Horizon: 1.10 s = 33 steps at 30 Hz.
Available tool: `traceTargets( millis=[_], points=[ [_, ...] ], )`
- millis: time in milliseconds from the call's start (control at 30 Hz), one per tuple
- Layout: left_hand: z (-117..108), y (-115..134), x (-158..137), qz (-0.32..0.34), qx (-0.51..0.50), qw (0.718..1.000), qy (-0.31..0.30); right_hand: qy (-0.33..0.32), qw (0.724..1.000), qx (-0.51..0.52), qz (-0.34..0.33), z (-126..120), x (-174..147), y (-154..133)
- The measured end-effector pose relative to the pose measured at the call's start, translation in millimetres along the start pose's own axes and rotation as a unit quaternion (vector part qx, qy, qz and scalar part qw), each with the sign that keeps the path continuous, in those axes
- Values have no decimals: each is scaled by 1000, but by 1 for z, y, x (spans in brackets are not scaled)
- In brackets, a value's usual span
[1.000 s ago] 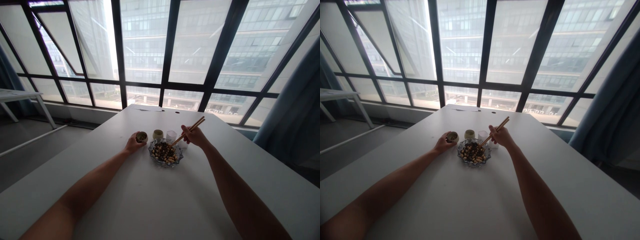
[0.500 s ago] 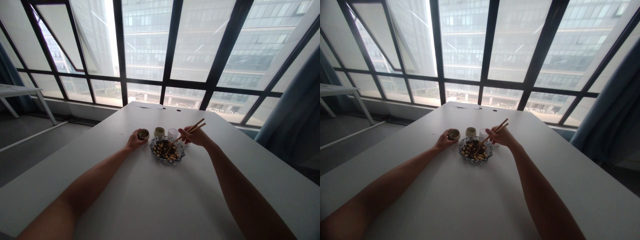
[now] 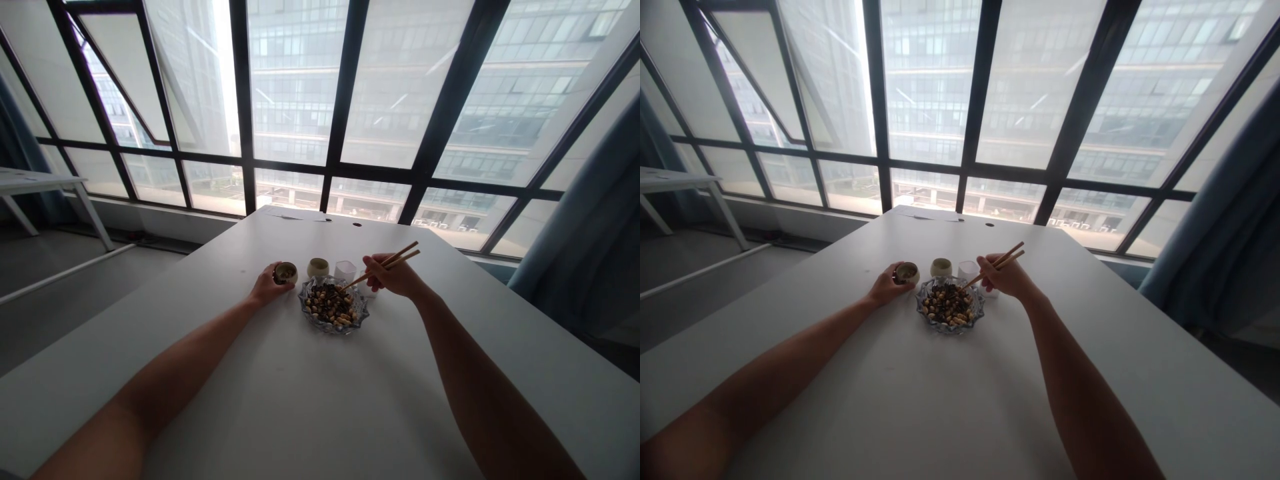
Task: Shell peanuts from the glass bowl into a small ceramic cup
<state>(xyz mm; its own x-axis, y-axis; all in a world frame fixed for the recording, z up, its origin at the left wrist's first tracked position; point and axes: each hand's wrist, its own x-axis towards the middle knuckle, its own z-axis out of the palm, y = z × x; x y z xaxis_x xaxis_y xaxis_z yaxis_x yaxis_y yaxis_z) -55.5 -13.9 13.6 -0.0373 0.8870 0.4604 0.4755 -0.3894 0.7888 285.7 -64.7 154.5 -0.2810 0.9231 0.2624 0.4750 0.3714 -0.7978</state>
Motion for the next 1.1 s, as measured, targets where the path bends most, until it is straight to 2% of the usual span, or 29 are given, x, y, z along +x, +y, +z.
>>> traceTargets(
  millis=[333, 567, 767, 933, 1100],
  points=[
    [6, 4, 4, 2, 20, 1000, -2, 35, 999, 1, -14, 6, -2, -7],
    [2, 5, 0, 3, 13, 1000, -4, 22, 1000, 2, -3, 6, 0, -4],
    [0, 3, -2, 14, 13, 1000, 0, 52, 997, 57, -13, 8, 3, -4],
    [2, 1, -1, 44, -4, 999, -3, 143, 970, 190, -48, 22, 7, -12],
    [3, 5, -2, 51, -3, 999, -5, 161, 966, 197, -53, 50, 7, -17]
  ],
)
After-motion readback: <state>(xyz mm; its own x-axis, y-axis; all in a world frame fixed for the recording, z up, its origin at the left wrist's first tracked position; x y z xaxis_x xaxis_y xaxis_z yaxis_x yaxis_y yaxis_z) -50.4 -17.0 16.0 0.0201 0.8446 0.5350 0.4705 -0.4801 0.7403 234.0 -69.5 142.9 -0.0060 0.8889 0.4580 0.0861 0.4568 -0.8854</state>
